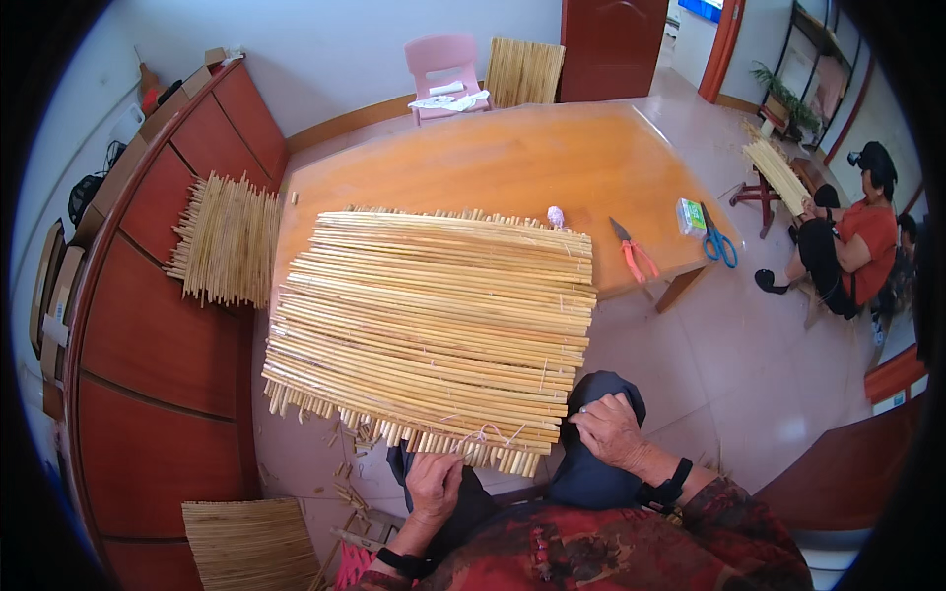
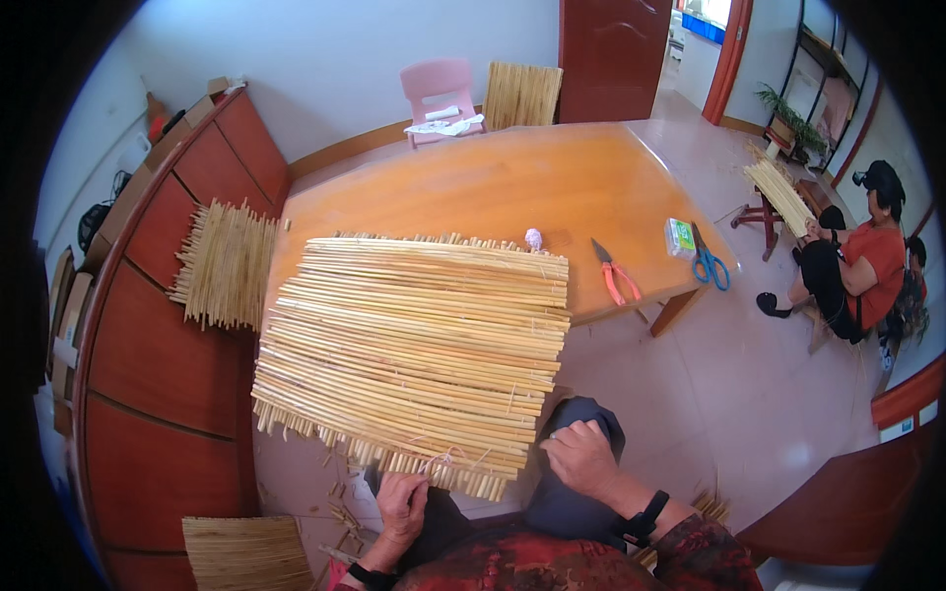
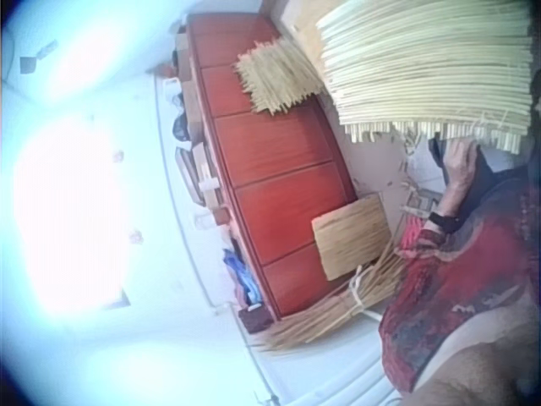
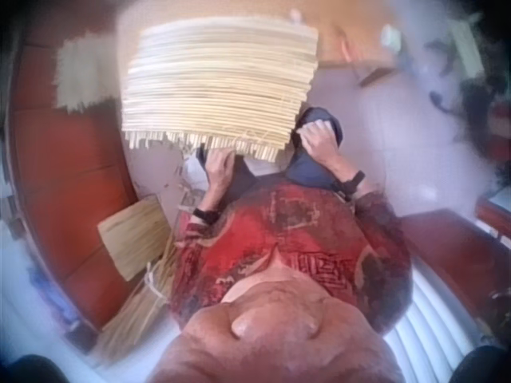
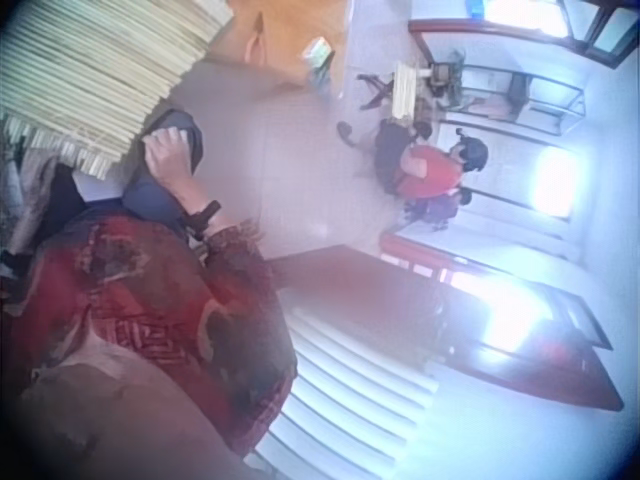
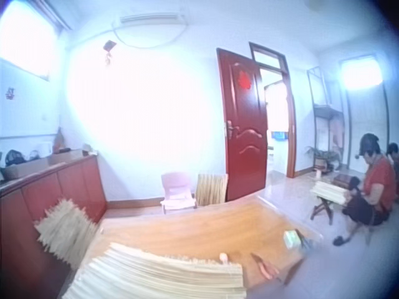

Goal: The person weaves a bamboo mat by hand and using a tool, threading string through wooden sticks and trimming the excess string with shears.

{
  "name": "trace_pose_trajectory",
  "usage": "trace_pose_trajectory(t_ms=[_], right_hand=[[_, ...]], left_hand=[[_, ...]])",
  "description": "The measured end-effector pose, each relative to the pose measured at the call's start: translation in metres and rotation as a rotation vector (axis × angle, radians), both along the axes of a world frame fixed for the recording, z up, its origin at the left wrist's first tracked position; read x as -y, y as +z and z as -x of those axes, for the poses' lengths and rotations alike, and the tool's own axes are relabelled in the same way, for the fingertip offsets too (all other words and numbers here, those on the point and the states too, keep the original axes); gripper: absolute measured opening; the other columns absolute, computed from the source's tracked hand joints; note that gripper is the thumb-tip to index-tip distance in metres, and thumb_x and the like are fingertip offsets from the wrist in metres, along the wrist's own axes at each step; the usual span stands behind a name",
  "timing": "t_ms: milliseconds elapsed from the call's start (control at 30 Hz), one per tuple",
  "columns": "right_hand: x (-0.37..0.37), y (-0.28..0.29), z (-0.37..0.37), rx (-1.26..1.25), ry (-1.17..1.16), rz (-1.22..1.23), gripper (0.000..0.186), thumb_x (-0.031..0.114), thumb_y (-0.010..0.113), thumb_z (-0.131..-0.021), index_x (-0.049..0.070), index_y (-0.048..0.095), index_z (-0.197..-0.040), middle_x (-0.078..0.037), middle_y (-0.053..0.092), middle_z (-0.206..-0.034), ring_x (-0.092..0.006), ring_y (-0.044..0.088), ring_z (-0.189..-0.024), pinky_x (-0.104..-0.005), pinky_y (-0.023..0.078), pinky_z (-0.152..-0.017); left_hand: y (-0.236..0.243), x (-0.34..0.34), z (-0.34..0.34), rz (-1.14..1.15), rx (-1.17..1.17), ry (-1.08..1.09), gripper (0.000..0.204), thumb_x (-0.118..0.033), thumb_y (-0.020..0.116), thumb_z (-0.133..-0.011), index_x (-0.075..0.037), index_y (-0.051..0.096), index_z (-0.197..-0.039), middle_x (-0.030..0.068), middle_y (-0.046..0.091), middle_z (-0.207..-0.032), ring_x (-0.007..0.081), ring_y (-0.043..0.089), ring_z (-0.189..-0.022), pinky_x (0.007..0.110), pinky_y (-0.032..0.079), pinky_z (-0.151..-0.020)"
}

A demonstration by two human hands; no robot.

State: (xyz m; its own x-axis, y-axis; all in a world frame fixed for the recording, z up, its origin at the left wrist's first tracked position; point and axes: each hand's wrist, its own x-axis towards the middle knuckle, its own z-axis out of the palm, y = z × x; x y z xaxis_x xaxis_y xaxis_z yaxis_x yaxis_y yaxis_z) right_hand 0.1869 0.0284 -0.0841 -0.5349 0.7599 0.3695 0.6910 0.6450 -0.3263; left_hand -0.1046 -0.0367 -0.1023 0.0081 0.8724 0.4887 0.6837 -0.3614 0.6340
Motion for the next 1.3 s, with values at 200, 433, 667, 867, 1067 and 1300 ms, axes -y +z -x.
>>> trace_pose_trajectory(t_ms=[200,433,667,867,1067,1300], right_hand=[[-0.005,-0.003,0.001,-0.003,-0.008,0.010,0.014,0.011,0.062,-0.069,0.010,0.061,-0.083,-0.001,0.051,-0.073,-0.0199,0.047,-0.070,-0.0331,0.035,-0.062],[-0.007,-0.003,0.010,0.014,0.024,0.008,0.010,0.011,0.062,-0.069,0.009,0.060,-0.079,-0.003,0.050,-0.072,-0.0209,0.048,-0.070,-0.0346,0.035,-0.062],[-0.002,-0.011,0.009,0.036,-0.002,-0.036,0.006,0.011,0.062,-0.069,0.010,0.058,-0.073,-0.003,0.049,-0.071,-0.0222,0.047,-0.070,-0.0355,0.034,-0.062],[-0.002,-0.008,0.011,0.055,-0.015,-0.025,0.005,0.012,0.061,-0.069,0.011,0.057,-0.071,-0.003,0.049,-0.070,-0.0221,0.047,-0.070,-0.0354,0.034,-0.062],[-0.007,-0.009,0.008,0.012,-0.017,-0.010,0.005,0.011,0.061,-0.068,0.011,0.058,-0.072,-0.002,0.050,-0.070,-0.0217,0.047,-0.069,-0.0350,0.034,-0.062],[-0.009,-0.009,0.005,-0.027,0.004,0.007,0.010,0.010,0.063,-0.066,0.011,0.059,-0.075,-0.002,0.049,-0.070,-0.0211,0.047,-0.069,-0.0346,0.034,-0.062]], left_hand=[[0.002,-0.003,0.001,0.017,-0.009,-0.009,0.013,0.001,0.067,-0.070,-0.004,0.061,-0.081,0.0098,0.059,-0.072,0.0273,0.056,-0.066,0.034,0.045,-0.060],[0.000,-0.004,0.000,0.016,0.000,-0.003,0.013,-0.001,0.067,-0.069,-0.004,0.060,-0.079,0.0095,0.059,-0.072,0.0274,0.056,-0.067,0.034,0.045,-0.060],[-0.002,0.000,-0.002,0.005,0.014,0.011,0.012,-0.003,0.067,-0.071,-0.004,0.060,-0.082,0.0097,0.059,-0.074,0.0281,0.056,-0.069,0.034,0.046,-0.062],[-0.003,0.001,-0.001,-0.006,-0.020,0.016,0.012,-0.004,0.067,-0.072,-0.004,0.061,-0.082,0.0096,0.060,-0.075,0.0278,0.057,-0.069,0.034,0.046,-0.062],[0.000,0.000,-0.001,0.013,-0.023,0.010,0.013,-0.004,0.067,-0.071,-0.004,0.061,-0.083,0.0092,0.060,-0.075,0.0273,0.056,-0.068,0.034,0.046,-0.062],[0.002,-0.001,-0.001,0.037,-0.027,0.020,0.014,-0.002,0.067,-0.070,-0.005,0.061,-0.082,0.0085,0.059,-0.073,0.0271,0.056,-0.067,0.034,0.045,-0.061]])
